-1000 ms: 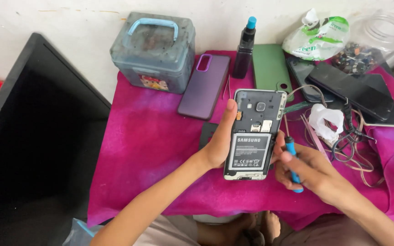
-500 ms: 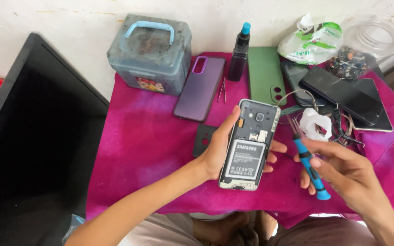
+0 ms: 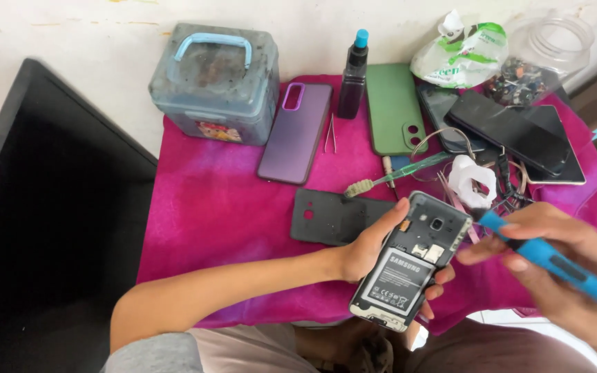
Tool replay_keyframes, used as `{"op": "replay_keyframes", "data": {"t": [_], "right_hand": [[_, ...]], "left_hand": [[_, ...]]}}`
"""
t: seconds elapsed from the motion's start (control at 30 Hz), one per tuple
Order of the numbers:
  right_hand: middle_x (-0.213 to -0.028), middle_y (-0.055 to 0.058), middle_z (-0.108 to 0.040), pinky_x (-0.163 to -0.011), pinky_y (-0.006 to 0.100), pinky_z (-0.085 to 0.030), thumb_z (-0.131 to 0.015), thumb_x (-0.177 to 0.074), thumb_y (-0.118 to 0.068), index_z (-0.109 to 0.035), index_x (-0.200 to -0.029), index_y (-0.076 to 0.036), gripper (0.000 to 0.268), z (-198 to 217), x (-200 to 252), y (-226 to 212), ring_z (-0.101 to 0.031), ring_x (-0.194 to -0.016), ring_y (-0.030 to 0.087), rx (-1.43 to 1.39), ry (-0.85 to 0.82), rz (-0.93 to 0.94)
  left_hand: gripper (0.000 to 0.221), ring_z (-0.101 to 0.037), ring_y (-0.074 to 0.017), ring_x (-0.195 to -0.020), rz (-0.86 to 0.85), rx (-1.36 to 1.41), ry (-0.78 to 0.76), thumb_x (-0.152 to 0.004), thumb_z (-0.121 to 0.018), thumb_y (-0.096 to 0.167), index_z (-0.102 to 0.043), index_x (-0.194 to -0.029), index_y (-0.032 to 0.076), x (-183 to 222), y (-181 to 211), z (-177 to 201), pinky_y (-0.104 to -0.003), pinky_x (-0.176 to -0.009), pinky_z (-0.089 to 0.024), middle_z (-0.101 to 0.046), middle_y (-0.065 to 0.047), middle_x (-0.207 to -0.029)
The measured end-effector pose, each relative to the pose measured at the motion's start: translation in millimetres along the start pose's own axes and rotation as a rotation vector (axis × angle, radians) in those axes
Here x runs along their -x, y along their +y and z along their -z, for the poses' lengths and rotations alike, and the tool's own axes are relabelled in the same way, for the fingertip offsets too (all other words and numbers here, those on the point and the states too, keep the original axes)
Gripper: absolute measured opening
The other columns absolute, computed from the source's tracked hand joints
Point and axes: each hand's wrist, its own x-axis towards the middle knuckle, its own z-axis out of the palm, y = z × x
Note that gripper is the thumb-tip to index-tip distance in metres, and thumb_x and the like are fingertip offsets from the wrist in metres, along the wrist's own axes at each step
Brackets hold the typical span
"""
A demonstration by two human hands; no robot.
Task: Using a screwdriver to pry and separate the internal frame from the body of a smartphone.
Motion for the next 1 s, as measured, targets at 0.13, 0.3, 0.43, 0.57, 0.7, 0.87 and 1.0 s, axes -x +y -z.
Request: {"op": "replay_keyframes", "data": {"t": [0.13,0.3,0.43,0.57,0.7,0.87,1.0], "right_hand": [[-0.109,0.016,-0.060,-0.085,0.030,-0.073,-0.054,-0.094,-0.022,-0.059,-0.112,0.002,0.030,-16,4,13,-0.082,-0.098,0.027,0.412,0.046,0.365],[-0.116,0.010,-0.066,-0.094,0.038,-0.078,-0.054,-0.101,-0.025,-0.060,-0.116,-0.010,0.022,-20,16,40,-0.086,-0.105,0.028,0.157,-0.016,0.284],[-0.117,0.023,-0.072,-0.084,0.042,-0.081,-0.051,-0.109,-0.034,-0.054,-0.124,-0.023,0.019,-34,6,41,-0.085,-0.108,0.039,-0.059,-0.055,0.332],[-0.117,0.024,-0.072,-0.070,0.041,-0.084,-0.058,-0.106,-0.034,-0.061,-0.121,-0.024,0.018,-44,-2,49,-0.082,-0.107,0.045,-0.238,-0.106,0.222],[-0.117,0.026,-0.072,-0.083,0.046,-0.079,-0.055,-0.107,-0.030,-0.056,-0.119,-0.021,0.016,-48,-5,59,-0.083,-0.109,0.045,-0.138,-0.133,0.288],[-0.115,0.029,-0.071,-0.085,0.050,-0.078,-0.060,-0.104,-0.027,-0.057,-0.117,-0.017,0.016,-53,-2,65,-0.082,-0.106,0.045,-0.182,-0.104,0.303],[-0.117,0.029,-0.068,-0.056,0.035,-0.083,-0.055,-0.107,-0.025,-0.053,-0.119,-0.016,0.015,-56,-7,58,-0.080,-0.109,0.048,-0.196,-0.144,0.313]], "left_hand": [[0.091,-0.063,-0.0358,-0.106,-0.092,0.006,0.045,-0.110,-0.034,0.083,-0.053,-0.147,0.003,7,-6,2,-0.061,-0.103,-0.053,-0.057,-0.021,-0.119],[0.096,-0.064,-0.0355,-0.106,-0.199,-0.031,0.126,-0.109,-0.034,0.083,-0.052,-0.143,-0.004,12,-12,-4,-0.061,-0.101,-0.054,-0.058,-0.021,-0.121],[0.099,-0.066,-0.0425,-0.110,-0.242,-0.056,0.181,-0.113,-0.031,0.081,-0.052,-0.143,-0.011,16,-14,-4,-0.061,-0.104,-0.051,-0.061,-0.028,-0.122],[0.089,-0.067,-0.0422,-0.112,-0.269,-0.067,0.233,-0.118,-0.030,0.074,-0.055,-0.145,-0.006,22,-17,2,-0.053,-0.105,-0.052,-0.066,-0.030,-0.123],[0.093,-0.067,-0.0440,-0.111,-0.244,-0.037,0.213,-0.117,-0.031,0.078,-0.055,-0.141,-0.009,27,-19,5,-0.056,-0.105,-0.052,-0.066,-0.032,-0.121],[0.098,-0.067,-0.0457,-0.108,-0.208,-0.053,0.229,-0.115,-0.030,0.081,-0.057,-0.136,-0.011,28,-17,5,-0.056,-0.102,-0.053,-0.066,-0.033,-0.118],[0.107,-0.066,-0.0476,-0.111,-0.130,-0.058,0.223,-0.109,-0.027,0.088,-0.058,-0.130,-0.011,29,-17,8,-0.056,-0.105,-0.052,-0.065,-0.031,-0.118]]}}
